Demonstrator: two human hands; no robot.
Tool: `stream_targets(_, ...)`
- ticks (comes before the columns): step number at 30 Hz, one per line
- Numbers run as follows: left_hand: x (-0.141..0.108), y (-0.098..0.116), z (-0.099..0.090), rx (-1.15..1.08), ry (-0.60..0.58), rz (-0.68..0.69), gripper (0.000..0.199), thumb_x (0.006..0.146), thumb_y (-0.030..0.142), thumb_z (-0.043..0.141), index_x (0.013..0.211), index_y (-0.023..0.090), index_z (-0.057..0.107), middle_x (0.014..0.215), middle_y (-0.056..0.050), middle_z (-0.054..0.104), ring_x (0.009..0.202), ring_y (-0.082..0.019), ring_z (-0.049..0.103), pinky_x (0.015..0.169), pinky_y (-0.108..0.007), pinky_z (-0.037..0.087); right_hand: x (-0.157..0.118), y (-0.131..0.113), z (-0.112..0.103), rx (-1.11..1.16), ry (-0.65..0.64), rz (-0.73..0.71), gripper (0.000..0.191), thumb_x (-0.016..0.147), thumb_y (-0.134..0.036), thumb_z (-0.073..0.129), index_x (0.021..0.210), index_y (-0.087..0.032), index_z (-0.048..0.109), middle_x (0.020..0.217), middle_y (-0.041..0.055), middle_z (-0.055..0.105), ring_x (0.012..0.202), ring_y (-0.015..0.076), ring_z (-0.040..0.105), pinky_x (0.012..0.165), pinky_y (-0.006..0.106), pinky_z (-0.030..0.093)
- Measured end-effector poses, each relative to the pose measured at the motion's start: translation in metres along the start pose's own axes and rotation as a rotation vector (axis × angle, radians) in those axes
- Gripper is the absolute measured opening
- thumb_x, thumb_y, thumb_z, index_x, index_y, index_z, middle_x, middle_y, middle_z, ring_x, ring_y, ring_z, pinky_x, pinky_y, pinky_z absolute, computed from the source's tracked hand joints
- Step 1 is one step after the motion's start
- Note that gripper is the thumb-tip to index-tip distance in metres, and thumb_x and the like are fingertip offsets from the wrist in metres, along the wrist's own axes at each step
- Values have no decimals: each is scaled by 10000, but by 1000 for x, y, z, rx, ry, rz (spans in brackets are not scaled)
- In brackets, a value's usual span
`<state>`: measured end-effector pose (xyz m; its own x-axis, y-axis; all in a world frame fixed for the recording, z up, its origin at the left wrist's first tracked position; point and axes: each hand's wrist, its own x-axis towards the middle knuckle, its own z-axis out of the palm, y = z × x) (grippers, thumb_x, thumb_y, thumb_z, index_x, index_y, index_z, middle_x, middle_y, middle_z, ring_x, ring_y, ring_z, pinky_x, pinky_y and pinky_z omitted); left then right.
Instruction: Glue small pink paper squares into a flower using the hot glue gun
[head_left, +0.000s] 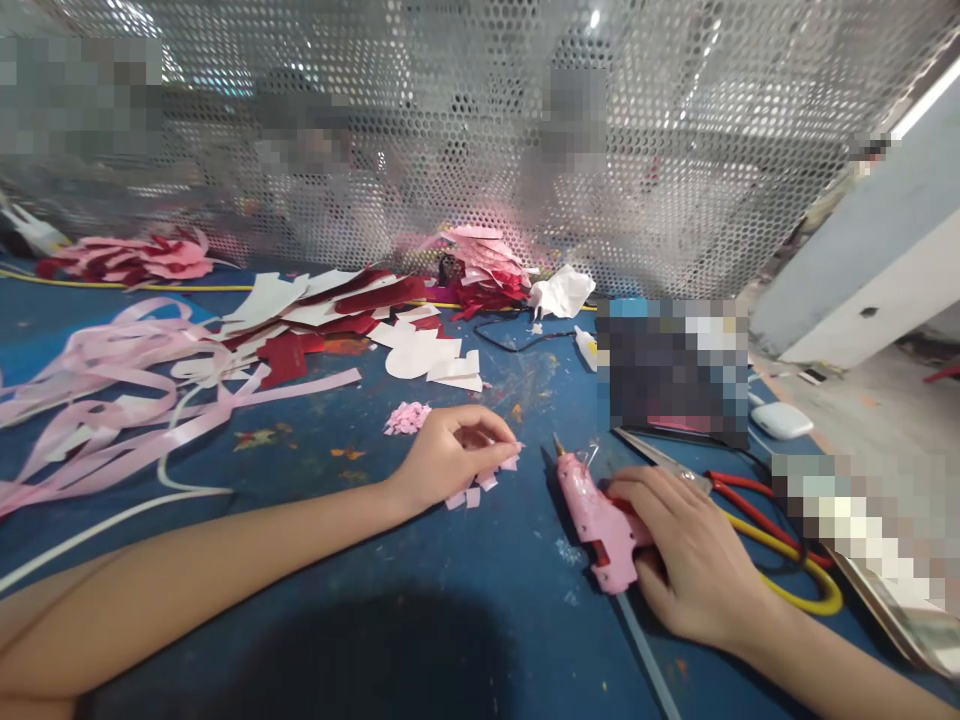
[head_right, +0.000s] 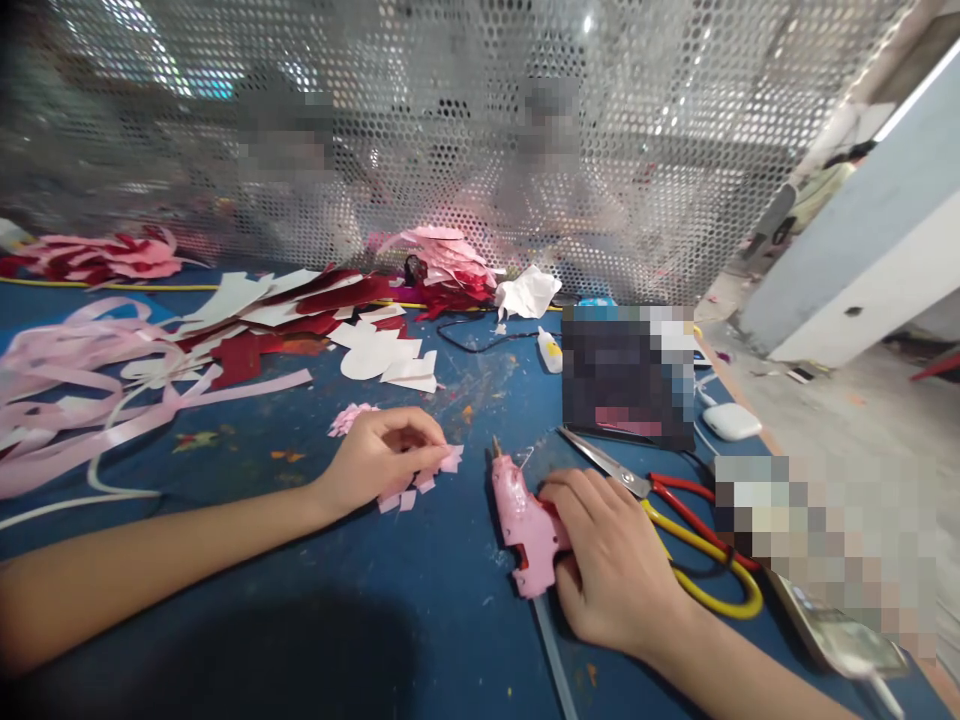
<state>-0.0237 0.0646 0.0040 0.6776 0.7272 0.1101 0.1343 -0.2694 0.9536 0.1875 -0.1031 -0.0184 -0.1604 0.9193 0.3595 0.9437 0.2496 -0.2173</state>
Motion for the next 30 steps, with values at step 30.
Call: stream_targets(30, -1, 2, 28, -499, -103, -319, 116, 757, 213, 708, 799, 113, 666, 714, -31, 721, 643, -88, 670, 628, -173, 534, -21, 14, -14, -95, 368, -182, 191, 868, -94, 438, 915, -184, 599, 870, 83, 647, 841, 199, 584, 741, 353, 473)
